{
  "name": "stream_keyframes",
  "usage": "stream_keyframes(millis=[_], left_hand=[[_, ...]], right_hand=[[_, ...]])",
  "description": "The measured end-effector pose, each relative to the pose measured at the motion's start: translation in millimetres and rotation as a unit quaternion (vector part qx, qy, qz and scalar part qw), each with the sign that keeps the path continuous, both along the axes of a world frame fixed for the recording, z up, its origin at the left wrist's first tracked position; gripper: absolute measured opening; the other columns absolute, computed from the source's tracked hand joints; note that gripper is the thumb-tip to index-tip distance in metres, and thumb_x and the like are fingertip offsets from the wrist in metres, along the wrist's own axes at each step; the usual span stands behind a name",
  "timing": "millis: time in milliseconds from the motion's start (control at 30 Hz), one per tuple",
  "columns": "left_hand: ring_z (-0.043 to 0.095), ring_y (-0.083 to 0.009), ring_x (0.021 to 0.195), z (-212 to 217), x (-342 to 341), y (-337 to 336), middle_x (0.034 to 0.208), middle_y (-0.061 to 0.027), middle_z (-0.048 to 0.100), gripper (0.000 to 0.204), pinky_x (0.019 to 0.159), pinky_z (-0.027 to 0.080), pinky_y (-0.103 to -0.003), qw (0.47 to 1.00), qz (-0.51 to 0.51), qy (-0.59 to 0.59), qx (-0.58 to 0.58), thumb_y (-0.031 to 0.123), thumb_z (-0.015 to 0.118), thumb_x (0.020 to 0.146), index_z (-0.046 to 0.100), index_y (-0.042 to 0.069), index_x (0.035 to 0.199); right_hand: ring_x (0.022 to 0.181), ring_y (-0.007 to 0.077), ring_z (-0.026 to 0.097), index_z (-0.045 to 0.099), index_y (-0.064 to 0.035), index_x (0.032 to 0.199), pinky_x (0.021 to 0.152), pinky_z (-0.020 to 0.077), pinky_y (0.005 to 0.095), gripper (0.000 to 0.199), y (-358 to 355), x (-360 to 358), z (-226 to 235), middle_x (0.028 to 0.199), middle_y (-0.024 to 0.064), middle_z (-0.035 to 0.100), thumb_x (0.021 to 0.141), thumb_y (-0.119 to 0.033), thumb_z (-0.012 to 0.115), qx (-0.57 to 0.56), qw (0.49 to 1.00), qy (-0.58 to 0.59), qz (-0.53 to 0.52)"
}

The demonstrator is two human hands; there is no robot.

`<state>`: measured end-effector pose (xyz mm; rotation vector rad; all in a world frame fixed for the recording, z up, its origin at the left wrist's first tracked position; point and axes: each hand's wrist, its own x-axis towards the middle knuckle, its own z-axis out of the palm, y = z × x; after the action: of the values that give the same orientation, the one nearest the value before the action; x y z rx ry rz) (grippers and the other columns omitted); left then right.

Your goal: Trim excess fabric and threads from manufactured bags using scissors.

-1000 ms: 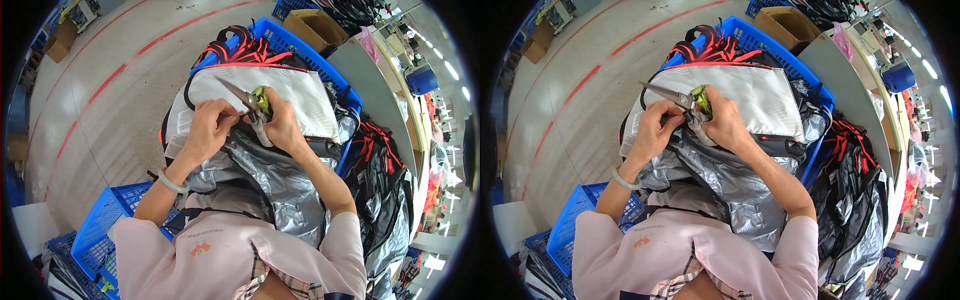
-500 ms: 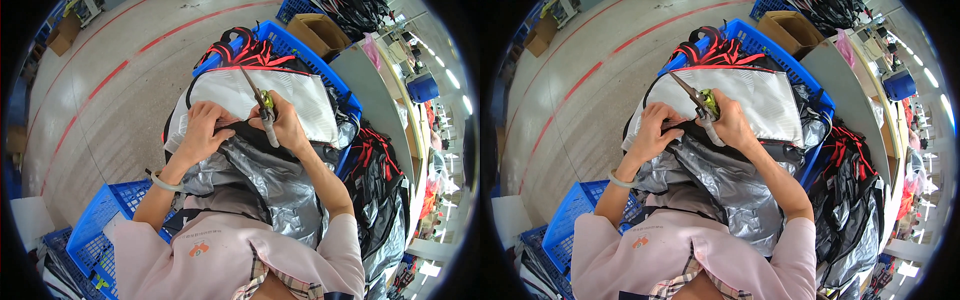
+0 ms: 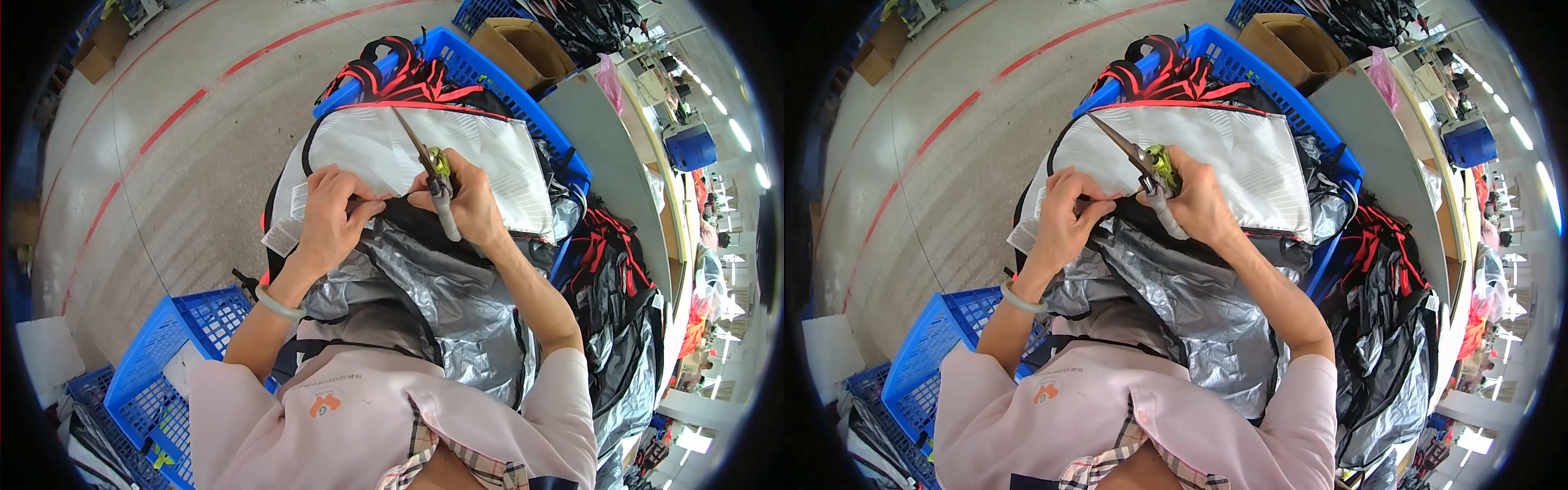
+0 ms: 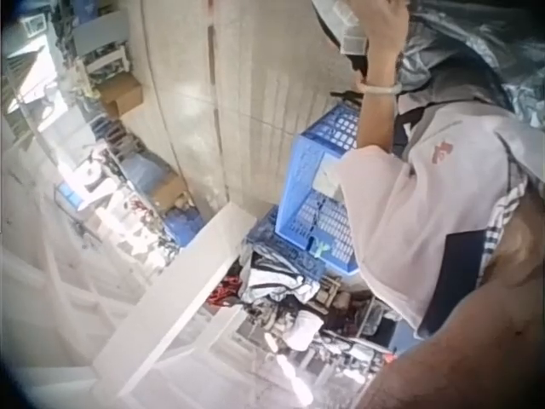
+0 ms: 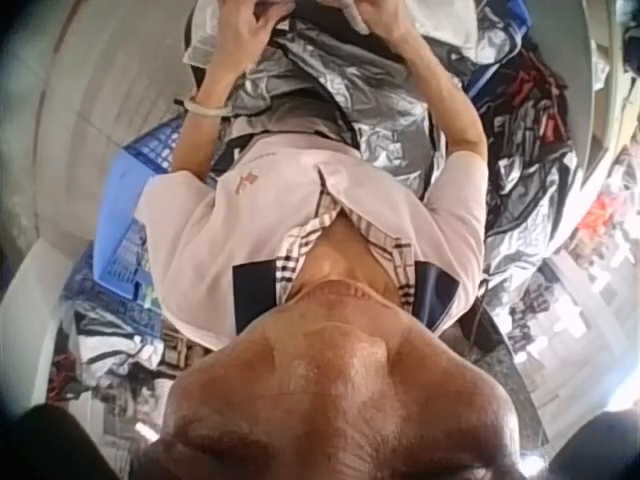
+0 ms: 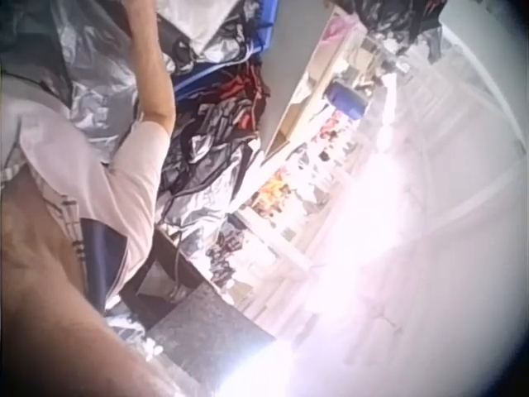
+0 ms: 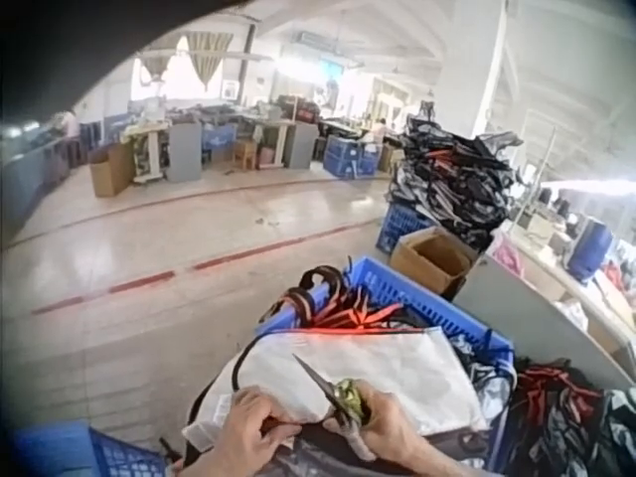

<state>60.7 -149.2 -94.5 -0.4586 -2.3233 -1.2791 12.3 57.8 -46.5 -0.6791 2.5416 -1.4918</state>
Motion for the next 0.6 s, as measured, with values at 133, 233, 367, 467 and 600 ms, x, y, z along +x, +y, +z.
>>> stream_keyframes(millis=[133, 233, 367, 467, 600], left_hand=[[0.051, -0.0231, 0.094, -7, -3, -2, 0.080, -0.0054, 0.058, 0.016, 0.078, 0.044, -0.032, 0.995, -0.003, -0.090, 0.052, 0.007, 0.072, 0.078, 0.057, 0.003, 0.081], [0.050, -0.0217, 0.093, -11, -3, -3, 0.080, -0.0042, 0.059, 0.015, 0.076, 0.045, -0.030, 0.993, -0.014, -0.106, 0.055, 0.007, 0.071, 0.079, 0.058, 0.003, 0.081], [0.051, -0.0223, 0.092, -10, -3, -2, 0.080, -0.0040, 0.061, 0.015, 0.077, 0.045, -0.029, 0.989, -0.026, -0.125, 0.074, 0.007, 0.071, 0.078, 0.057, 0.003, 0.081], [0.052, -0.0214, 0.091, -6, -2, -1, 0.081, -0.0049, 0.062, 0.016, 0.075, 0.045, -0.029, 0.995, -0.010, -0.086, 0.047, 0.007, 0.072, 0.077, 0.057, 0.003, 0.081], [0.053, -0.0206, 0.088, -3, 0, 0, 0.080, -0.0055, 0.062, 0.017, 0.078, 0.045, -0.031, 0.994, -0.011, -0.100, 0.046, 0.006, 0.072, 0.076, 0.056, 0.004, 0.080]], right_hand=[[0.074, 0.0087, 0.054, 0.059, -0.0013, 0.091, 0.066, 0.0443, 0.0258, 0.043, 31, -12, 12, 0.080, 0.0011, 0.062, 0.068, -0.027, 0.085, 0.096, 0.992, 0.041, -0.070], [0.076, 0.0168, 0.056, 0.057, 0.0014, 0.093, 0.069, 0.0447, 0.0298, 0.058, 67, -10, 22, 0.084, 0.0066, 0.059, 0.063, -0.039, 0.085, 0.153, 0.985, 0.071, -0.021], [0.085, 0.0347, 0.053, 0.055, 0.0026, 0.095, 0.075, 0.0440, 0.0402, 0.072, 89, 4, 16, 0.088, 0.0150, 0.053, 0.056, -0.051, 0.082, 0.287, 0.947, 0.119, 0.079], [0.086, 0.0350, 0.055, 0.055, 0.0020, 0.095, 0.075, 0.0446, 0.0414, 0.071, 87, 7, 10, 0.089, 0.0149, 0.054, 0.057, -0.052, 0.082, 0.317, 0.938, 0.107, 0.092], [0.087, 0.0353, 0.056, 0.055, 0.0012, 0.094, 0.074, 0.0456, 0.0422, 0.070, 79, 2, 9, 0.087, 0.0143, 0.056, 0.058, -0.053, 0.080, 0.311, 0.935, 0.117, 0.125]])
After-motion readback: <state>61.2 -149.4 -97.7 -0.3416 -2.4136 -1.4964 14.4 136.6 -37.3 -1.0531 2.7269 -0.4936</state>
